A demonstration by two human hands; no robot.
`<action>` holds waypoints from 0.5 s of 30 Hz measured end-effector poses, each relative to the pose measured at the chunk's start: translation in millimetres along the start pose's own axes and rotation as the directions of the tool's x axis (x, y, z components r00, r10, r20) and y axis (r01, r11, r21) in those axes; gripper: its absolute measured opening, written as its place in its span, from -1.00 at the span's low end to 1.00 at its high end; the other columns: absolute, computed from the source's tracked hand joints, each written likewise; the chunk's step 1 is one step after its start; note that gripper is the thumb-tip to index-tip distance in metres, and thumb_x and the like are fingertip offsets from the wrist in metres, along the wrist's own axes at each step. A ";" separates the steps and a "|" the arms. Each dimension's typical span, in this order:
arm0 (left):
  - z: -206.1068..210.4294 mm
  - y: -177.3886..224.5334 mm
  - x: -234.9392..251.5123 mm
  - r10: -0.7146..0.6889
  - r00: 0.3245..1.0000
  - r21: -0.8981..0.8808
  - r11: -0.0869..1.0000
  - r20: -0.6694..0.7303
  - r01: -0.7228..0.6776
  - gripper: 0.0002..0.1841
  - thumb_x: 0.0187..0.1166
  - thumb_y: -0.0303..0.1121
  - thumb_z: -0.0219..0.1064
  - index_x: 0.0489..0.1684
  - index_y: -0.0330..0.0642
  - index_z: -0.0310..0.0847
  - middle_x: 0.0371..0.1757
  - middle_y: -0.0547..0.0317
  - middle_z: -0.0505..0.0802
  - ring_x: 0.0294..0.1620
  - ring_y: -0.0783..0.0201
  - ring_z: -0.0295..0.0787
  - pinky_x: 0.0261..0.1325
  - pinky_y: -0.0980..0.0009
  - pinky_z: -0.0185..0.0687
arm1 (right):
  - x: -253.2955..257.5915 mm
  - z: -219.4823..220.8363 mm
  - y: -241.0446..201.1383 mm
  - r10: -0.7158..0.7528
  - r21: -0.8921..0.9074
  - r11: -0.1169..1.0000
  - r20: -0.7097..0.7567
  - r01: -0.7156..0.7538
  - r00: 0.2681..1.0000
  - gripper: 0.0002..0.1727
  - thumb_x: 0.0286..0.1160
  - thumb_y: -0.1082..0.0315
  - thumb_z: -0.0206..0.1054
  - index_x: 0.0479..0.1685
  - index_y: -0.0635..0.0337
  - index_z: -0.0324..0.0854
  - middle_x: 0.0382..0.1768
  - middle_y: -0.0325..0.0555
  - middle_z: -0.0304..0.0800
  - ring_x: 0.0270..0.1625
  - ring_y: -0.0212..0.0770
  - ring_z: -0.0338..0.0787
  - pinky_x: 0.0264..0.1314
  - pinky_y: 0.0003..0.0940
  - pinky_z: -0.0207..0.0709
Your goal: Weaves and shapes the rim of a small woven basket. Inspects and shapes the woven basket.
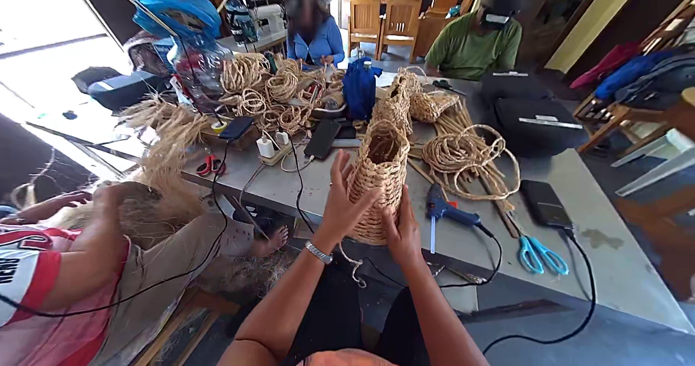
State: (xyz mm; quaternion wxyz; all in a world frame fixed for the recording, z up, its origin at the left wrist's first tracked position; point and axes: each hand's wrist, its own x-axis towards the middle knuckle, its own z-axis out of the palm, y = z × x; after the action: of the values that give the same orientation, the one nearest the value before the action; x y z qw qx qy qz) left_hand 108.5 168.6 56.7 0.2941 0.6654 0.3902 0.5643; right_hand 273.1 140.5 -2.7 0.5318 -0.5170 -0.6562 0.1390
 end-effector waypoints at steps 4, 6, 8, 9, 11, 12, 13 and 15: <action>-21.6 -18.7 -60.8 0.059 0.991 0.083 0.994 0.124 -0.069 -0.05 0.56 0.09 0.38 0.88 -0.21 0.01 0.83 -0.07 0.31 0.81 0.09 0.23 0.81 0.03 0.23 | 0.7 0.5 2.7 0.015 0.026 1.000 0.007 -0.015 1.000 0.14 0.54 -0.33 0.26 0.86 0.41 -0.04 0.75 0.37 0.23 0.76 0.08 0.37 0.78 -0.05 0.30; -26.0 -23.1 -106.0 0.098 0.986 0.163 0.979 0.135 -0.120 -0.16 0.61 0.00 0.37 0.79 -0.34 0.16 0.79 -0.25 0.34 0.83 -0.05 0.19 0.82 -0.06 0.18 | 0.1 1.9 2.3 0.000 0.033 0.999 0.010 0.000 1.000 0.24 0.42 -0.39 0.33 0.88 0.37 -0.09 0.80 0.34 0.12 0.80 0.07 0.29 0.78 -0.04 0.30; -32.9 -29.9 -158.0 0.071 0.978 0.225 0.968 0.197 -0.116 -0.29 0.64 -0.07 0.34 0.70 -0.29 0.30 0.71 -0.22 0.46 0.77 -0.04 0.32 0.75 -0.04 0.32 | -0.6 3.4 0.5 -0.015 0.033 0.999 0.006 0.015 1.000 0.34 0.29 -0.43 0.42 0.89 0.37 -0.12 0.85 0.32 -0.01 0.86 0.09 0.16 0.82 0.00 0.23; -39.2 -36.8 -184.8 0.018 0.966 0.253 0.964 0.257 -0.085 -0.34 0.63 -0.07 0.35 0.64 -0.26 0.39 0.64 -0.17 0.55 0.71 0.00 0.42 0.71 -0.02 0.39 | -0.4 4.3 0.0 -0.018 0.031 0.999 0.003 0.018 1.000 0.37 0.25 -0.43 0.46 0.89 0.37 -0.13 0.86 0.31 -0.04 0.87 0.10 0.14 0.83 0.00 0.22; -57.5 -50.6 -238.1 -0.223 0.903 0.313 0.944 0.366 0.106 -0.42 0.56 -0.10 0.39 0.51 -0.24 0.56 0.56 -0.17 0.64 0.63 -0.05 0.51 0.64 -0.03 0.43 | 0.4 5.2 -0.1 -0.022 0.029 0.999 -0.003 0.022 1.000 0.38 0.22 -0.40 0.50 0.89 0.38 -0.12 0.86 0.32 -0.04 0.87 0.12 0.13 0.83 0.01 0.22; -68.0 -56.0 -264.9 -0.388 0.844 0.347 0.901 0.371 0.262 -0.48 0.55 -0.18 0.41 0.43 -0.28 0.63 0.52 -0.27 0.65 0.59 -0.15 0.54 0.61 -0.08 0.43 | 0.6 5.1 -0.1 -0.019 0.028 0.999 0.000 0.019 1.000 0.38 0.22 -0.39 0.51 0.89 0.37 -0.13 0.86 0.32 -0.04 0.87 0.12 0.13 0.83 0.00 0.22; -77.8 -62.9 -293.3 -0.535 0.778 0.386 0.828 0.329 0.406 -0.54 0.59 -0.28 0.37 0.39 -0.37 0.65 0.48 -0.41 0.65 0.55 -0.29 0.55 0.59 -0.13 0.43 | 1.1 4.8 -0.1 -0.016 0.029 0.999 0.005 0.016 1.000 0.38 0.23 -0.40 0.50 0.89 0.36 -0.13 0.86 0.32 -0.05 0.87 0.13 0.14 0.83 0.01 0.21; -90.2 -82.7 -365.6 -0.720 0.688 0.500 0.628 0.085 0.596 -0.59 0.70 -0.31 0.24 0.36 -0.44 0.64 0.41 -0.51 0.67 0.47 -0.43 0.59 0.54 -0.23 0.43 | 1.8 4.9 -0.3 -0.008 0.041 0.999 0.013 0.007 1.000 0.38 0.23 -0.42 0.48 0.90 0.35 -0.15 0.86 0.32 -0.04 0.86 0.14 0.15 0.83 0.02 0.19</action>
State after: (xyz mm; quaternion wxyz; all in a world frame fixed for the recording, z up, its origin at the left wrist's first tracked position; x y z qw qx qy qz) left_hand -16.9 -103.8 -185.6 0.3769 0.5936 0.6780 0.2143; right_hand 269.1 143.7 -3.4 0.5382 -0.5027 -0.6588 0.1539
